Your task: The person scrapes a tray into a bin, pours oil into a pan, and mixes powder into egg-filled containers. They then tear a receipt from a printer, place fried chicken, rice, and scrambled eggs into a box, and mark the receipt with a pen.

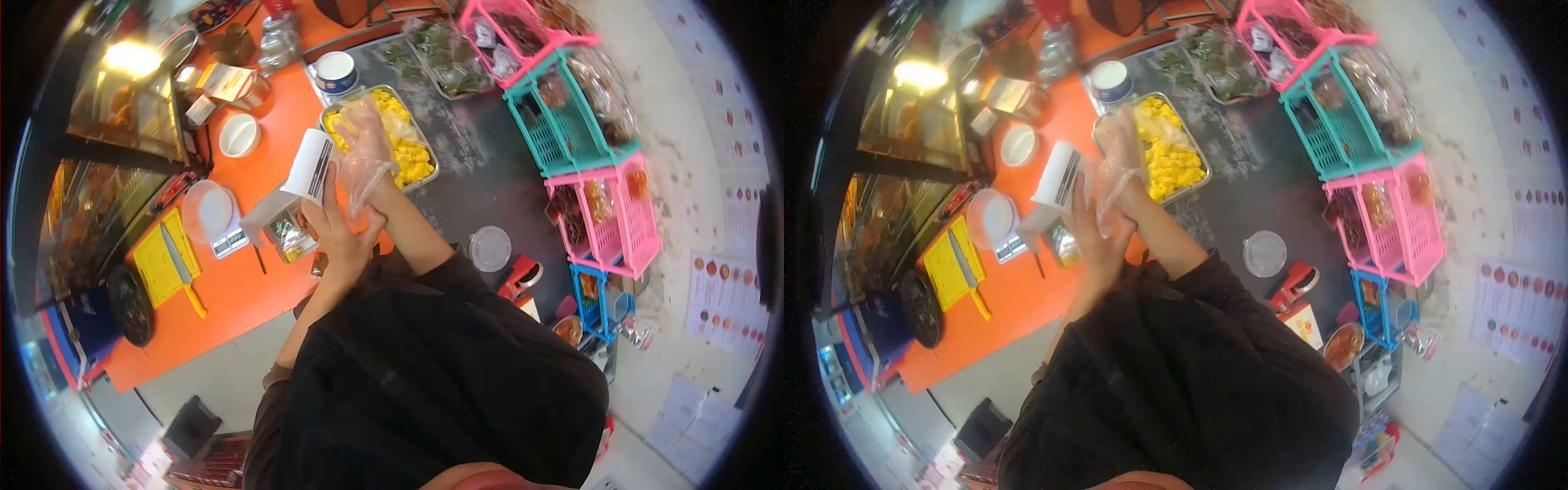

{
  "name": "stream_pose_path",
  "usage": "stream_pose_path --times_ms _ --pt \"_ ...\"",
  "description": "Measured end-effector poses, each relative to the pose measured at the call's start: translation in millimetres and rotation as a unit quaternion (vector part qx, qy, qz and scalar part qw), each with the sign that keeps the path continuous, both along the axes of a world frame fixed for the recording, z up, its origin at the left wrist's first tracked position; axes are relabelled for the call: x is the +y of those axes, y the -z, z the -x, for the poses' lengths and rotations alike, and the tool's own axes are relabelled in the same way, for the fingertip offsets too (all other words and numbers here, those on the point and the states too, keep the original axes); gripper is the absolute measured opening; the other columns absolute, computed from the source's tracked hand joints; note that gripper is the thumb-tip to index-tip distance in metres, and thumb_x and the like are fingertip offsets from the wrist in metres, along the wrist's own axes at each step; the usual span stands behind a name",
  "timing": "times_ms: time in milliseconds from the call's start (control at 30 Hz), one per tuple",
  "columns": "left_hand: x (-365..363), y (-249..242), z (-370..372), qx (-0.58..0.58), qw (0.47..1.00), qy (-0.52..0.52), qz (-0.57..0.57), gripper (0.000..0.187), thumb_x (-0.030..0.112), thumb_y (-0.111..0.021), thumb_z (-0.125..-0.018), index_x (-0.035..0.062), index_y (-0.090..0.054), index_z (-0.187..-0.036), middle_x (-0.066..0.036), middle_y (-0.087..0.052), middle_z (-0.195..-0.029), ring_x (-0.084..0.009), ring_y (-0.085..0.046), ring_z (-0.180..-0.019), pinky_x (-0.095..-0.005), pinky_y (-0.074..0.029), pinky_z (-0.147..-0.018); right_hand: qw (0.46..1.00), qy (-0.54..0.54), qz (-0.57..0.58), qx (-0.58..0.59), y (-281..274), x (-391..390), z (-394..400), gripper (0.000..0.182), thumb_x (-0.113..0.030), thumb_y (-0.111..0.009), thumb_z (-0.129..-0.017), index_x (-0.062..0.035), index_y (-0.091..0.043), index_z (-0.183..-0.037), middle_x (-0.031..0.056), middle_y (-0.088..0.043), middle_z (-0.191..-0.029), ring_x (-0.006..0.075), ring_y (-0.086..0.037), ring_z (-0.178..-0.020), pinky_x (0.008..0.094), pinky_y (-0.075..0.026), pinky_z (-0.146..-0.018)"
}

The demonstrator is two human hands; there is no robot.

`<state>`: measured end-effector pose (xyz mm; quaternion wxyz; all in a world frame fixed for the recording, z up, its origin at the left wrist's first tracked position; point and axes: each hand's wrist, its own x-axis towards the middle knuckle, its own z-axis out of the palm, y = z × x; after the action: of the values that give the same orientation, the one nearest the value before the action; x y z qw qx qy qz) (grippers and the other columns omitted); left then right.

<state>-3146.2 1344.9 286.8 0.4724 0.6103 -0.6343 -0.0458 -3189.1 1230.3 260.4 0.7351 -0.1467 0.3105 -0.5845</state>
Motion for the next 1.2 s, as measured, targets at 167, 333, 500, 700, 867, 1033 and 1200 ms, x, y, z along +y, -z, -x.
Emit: stream_pose_path --times_ms 167,333,500,700,867,1033,1200 --pt "-51 -11 22 0.072 0.997 0.026 0.000 0.071 0.006 -0.066 -0.077 -0.0012 -0.033 -0.139 -0.023 -0.035 -0.138 -0.0406 -0.035 -0.125 -0.0462 -0.029 -0.103 0.992 0.042 0.092 0.081 -25 32 48 0.064 -0.024 -0.048 -0.094 -0.0108 -0.014 -0.147 0.0141 -0.018 -0.150 0.0297 -0.026 -0.135 0.0476 -0.032 -0.104" --pt "-74 12 44 0.119 0.991 0.021 -0.054 0.056 0.000 -0.051 -0.085 -0.0014 -0.032 -0.139 -0.023 -0.035 -0.138 -0.0379 -0.037 -0.127 -0.0425 -0.029 -0.107 0.828 0.017 0.217 0.516 -33 80 79 0.061 -0.022 -0.045 -0.096 0.0048 -0.019 -0.143 0.0277 -0.029 -0.143 0.0379 -0.039 -0.128 0.0367 -0.030 -0.105" --pt "-81 26 61 0.157 0.986 0.029 -0.056 0.062 0.006 -0.061 -0.082 0.0000 -0.034 -0.137 -0.022 -0.037 -0.137 -0.0380 -0.037 -0.127 -0.0421 -0.030 -0.107 0.853 -0.122 0.199 0.467 -28 114 116 0.056 -0.024 -0.040 -0.097 0.0057 -0.023 -0.141 0.0259 -0.034 -0.141 0.0379 -0.036 -0.130 0.0383 -0.026 -0.107" --pt "-84 4 74 0.088 0.989 0.090 -0.076 0.081 0.017 -0.074 -0.072 0.0016 -0.031 -0.139 -0.023 -0.040 -0.132 -0.0413 -0.040 -0.121 -0.0449 -0.033 -0.101 0.748 0.037 0.346 0.565 21 43 165 0.049 -0.021 -0.038 -0.098 0.0035 -0.030 -0.139 0.0226 -0.023 -0.148 0.0342 -0.018 -0.140 0.0421 -0.013 -0.113" --pt "-58 10 23 0.179 0.971 0.087 -0.135 0.061 0.002 -0.065 -0.075 0.0036 -0.045 -0.132 -0.020 -0.050 -0.124 -0.0323 -0.049 -0.116 -0.0387 -0.039 -0.097 0.354 0.046 0.202 0.912 32 -83 330 0.034 -0.026 -0.050 -0.089 -0.0066 -0.059 -0.116 0.0196 -0.059 -0.108 0.0390 -0.053 -0.103 0.0507 -0.039 -0.089" --pt "11 24 -105 0.099 0.983 -0.105 -0.115 0.041 -0.006 -0.055 -0.079 0.0031 -0.059 -0.118 -0.014 -0.060 -0.115 -0.0224 -0.056 -0.107 -0.0325 -0.043 -0.093 0.063 -0.097 -0.014 0.993 144 -157 603 0.032 -0.030 -0.049 -0.084 -0.0122 -0.069 -0.101 0.0168 -0.068 -0.091 0.0344 -0.065 -0.079 0.0456 -0.052 -0.068" --pt "99 27 -162 0.314 0.909 -0.254 -0.098 0.049 -0.011 -0.056 -0.074 0.0027 -0.057 -0.122 -0.010 -0.058 -0.118 -0.0191 -0.055 -0.108 -0.0313 -0.044 -0.093 0.118 0.026 -0.003 0.993 135 -162 596 0.033 -0.032 -0.050 -0.085 -0.0053 -0.069 -0.081 0.0170 -0.067 -0.080 0.0319 -0.066 -0.075 0.0460 -0.052 -0.063"
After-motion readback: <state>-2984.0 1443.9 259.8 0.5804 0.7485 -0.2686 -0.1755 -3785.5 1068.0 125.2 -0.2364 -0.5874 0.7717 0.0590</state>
